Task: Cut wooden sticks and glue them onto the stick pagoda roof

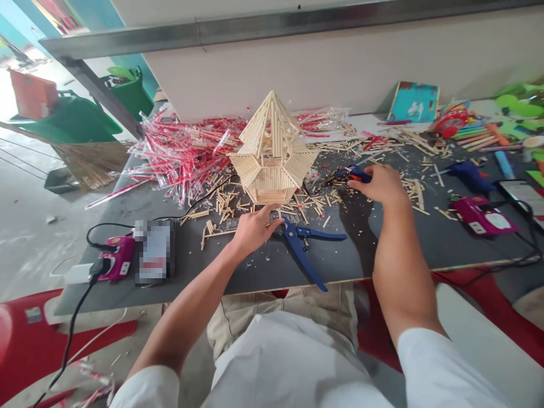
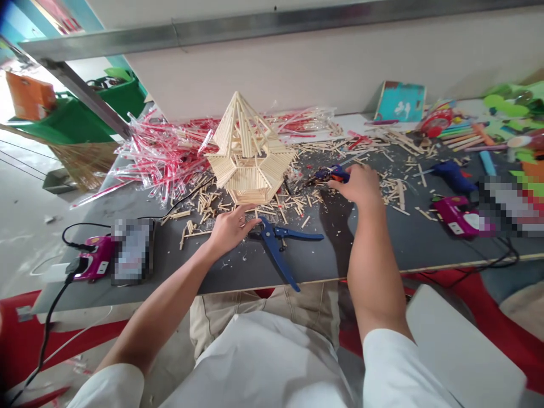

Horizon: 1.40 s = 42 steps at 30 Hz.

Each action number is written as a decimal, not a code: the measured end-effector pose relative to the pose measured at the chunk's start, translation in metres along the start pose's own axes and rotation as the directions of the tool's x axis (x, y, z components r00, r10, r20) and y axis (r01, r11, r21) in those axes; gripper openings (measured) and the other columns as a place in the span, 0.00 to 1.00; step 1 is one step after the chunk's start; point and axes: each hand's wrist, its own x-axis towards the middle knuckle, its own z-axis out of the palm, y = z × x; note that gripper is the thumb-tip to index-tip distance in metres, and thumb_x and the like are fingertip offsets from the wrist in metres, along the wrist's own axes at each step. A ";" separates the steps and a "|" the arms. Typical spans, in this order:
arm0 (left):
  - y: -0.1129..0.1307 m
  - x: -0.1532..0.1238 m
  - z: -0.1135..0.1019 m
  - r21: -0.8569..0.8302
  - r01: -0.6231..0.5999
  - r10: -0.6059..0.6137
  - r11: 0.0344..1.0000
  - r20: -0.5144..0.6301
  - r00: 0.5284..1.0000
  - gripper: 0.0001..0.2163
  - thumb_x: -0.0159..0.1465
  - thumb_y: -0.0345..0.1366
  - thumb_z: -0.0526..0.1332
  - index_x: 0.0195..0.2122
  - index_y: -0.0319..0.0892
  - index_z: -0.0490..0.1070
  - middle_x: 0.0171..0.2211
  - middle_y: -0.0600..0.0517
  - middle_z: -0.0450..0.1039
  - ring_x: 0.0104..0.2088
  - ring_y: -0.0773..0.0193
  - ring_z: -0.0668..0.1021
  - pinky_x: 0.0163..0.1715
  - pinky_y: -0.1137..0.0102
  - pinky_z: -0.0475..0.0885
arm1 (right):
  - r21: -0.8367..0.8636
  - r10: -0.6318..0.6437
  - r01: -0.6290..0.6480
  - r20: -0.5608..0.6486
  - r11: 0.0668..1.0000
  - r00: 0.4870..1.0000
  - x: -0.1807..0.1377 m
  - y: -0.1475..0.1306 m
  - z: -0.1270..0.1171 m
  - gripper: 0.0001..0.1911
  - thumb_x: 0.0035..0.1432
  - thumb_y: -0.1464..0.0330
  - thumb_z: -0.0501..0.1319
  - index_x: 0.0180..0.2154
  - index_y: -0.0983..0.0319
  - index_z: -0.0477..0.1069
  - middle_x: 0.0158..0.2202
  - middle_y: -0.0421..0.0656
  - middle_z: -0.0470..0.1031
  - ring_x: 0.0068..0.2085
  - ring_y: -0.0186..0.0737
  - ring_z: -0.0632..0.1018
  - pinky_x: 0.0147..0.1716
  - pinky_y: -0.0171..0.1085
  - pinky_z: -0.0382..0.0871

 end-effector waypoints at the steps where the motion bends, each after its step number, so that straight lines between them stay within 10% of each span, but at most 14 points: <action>1: 0.000 0.000 0.000 -0.005 0.006 -0.006 1.000 0.004 1.000 0.19 0.71 0.49 0.63 0.57 0.45 0.73 0.25 0.58 0.75 0.24 0.69 0.76 0.28 0.75 0.66 | -0.063 0.026 -0.024 0.024 0.998 0.999 0.001 0.001 0.003 0.35 0.52 0.48 0.71 0.52 0.68 0.77 0.49 0.60 0.79 0.56 0.64 0.76 0.56 0.53 0.69; 16: 0.000 -0.001 0.003 -0.019 0.010 -0.010 1.000 -0.002 1.000 0.19 0.70 0.50 0.63 0.57 0.46 0.74 0.26 0.57 0.75 0.24 0.68 0.76 0.29 0.74 0.66 | 0.241 0.173 -0.238 0.262 0.941 0.949 0.003 0.003 0.000 0.16 0.47 0.59 0.70 0.35 0.62 0.79 0.25 0.45 0.78 0.29 0.48 0.79 0.31 0.41 0.70; 26: 0.005 -0.001 0.000 -0.032 0.023 -0.022 0.999 0.043 0.999 0.19 0.71 0.50 0.63 0.58 0.46 0.73 0.27 0.57 0.77 0.26 0.67 0.79 0.29 0.74 0.67 | 0.424 0.150 0.032 -0.391 0.905 0.908 -0.021 -0.048 -0.017 0.25 0.63 0.50 0.62 0.51 0.62 0.67 0.42 0.52 0.80 0.39 0.48 0.82 0.44 0.45 0.76; 33: 0.004 -0.001 0.001 0.020 -0.005 0.005 1.000 0.011 1.000 0.20 0.70 0.50 0.64 0.58 0.46 0.73 0.28 0.56 0.78 0.28 0.65 0.82 0.29 0.73 0.69 | 0.349 -0.055 0.291 -0.551 0.891 0.832 -0.061 -0.108 -0.023 0.20 0.65 0.55 0.58 0.51 0.61 0.65 0.36 0.48 0.78 0.36 0.47 0.81 0.41 0.45 0.75; 42: 0.005 -0.002 0.000 0.020 -0.008 0.007 1.000 0.021 1.000 0.19 0.70 0.49 0.64 0.58 0.46 0.73 0.29 0.55 0.80 0.32 0.62 0.85 0.31 0.72 0.73 | 0.274 -0.131 0.342 -0.578 0.899 0.805 -0.064 -0.117 -0.009 0.22 0.65 0.53 0.56 0.52 0.62 0.64 0.35 0.48 0.76 0.36 0.50 0.80 0.40 0.48 0.74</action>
